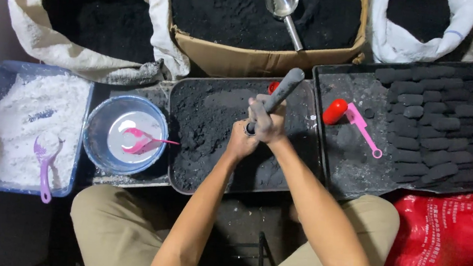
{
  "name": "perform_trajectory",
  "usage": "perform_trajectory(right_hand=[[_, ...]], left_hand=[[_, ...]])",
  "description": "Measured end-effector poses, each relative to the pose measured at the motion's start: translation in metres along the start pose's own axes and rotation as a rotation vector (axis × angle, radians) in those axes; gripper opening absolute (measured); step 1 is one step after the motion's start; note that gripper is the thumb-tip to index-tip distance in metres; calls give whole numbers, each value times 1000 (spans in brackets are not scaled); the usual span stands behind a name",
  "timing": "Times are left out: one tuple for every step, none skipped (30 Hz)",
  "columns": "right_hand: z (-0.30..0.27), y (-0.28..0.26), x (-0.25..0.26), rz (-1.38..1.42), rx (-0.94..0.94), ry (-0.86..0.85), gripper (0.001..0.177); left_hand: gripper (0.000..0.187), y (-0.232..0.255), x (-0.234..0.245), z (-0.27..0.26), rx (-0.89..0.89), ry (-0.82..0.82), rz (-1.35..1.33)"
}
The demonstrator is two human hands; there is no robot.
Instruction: Manually molding charcoal powder into cylindrical briquettes using a pipe mold and a compression rod.
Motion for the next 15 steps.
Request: perform_trajectory(right_hand=[[2,1,0,0,-7,-4,39],[3,1,-3,-20,10,-35,40],[4,-1,-5,-38,25,-69,40],[-1,0,-7,-35,16,-75,40],[-2,-2,-5,-89,50,-36,40],[-3,-4,-3,-142,84,3,40],[-2,-8,-6,-143,91,3,40],[-2,-14,-3,-221,128,74,40],[-9,-20,-2,-295,146,137,40],[-10,-15,-3,-292,134,129,40],[-10,-14,-3,-304,153,132,40],[-11,-13,-2,-316,172,135,39],[-8,-14,0,-316,179,137,39],[-5,-11,1,-267,131,121,41],[-1,-9,2,-216,87,96,42]], left_hand=[[32,-1,1,1,6,4,-2],[33,0,2,2,-20,-2,-14],[33,2,2,1,-44,-5,-24],[33,-1,2,-2,-37,3,-25],[32,0,2,-1,-65,-3,6],[32,1,1,1,-93,-9,38],[32,4,0,4,-100,-10,38],[31,6,0,7,-99,-15,39],[29,6,1,0,-80,-9,40],[29,8,2,-3,-68,0,40],[28,9,1,-4,-46,-6,43],[26,11,0,-6,-24,-12,45],[26,12,1,-5,-32,-14,45],[24,14,2,-4,-28,-22,47],[23,16,3,-2,-30,-20,48]])
Point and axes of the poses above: each hand's wrist, its own z-axis towards the middle knuckle, its own x-axis out of the back of the hand, y = z × x, the point moved 8 cm from there along z, towards the middle knuckle, and after that the axes turned 8 degrees about x, right-handed, at the moved point
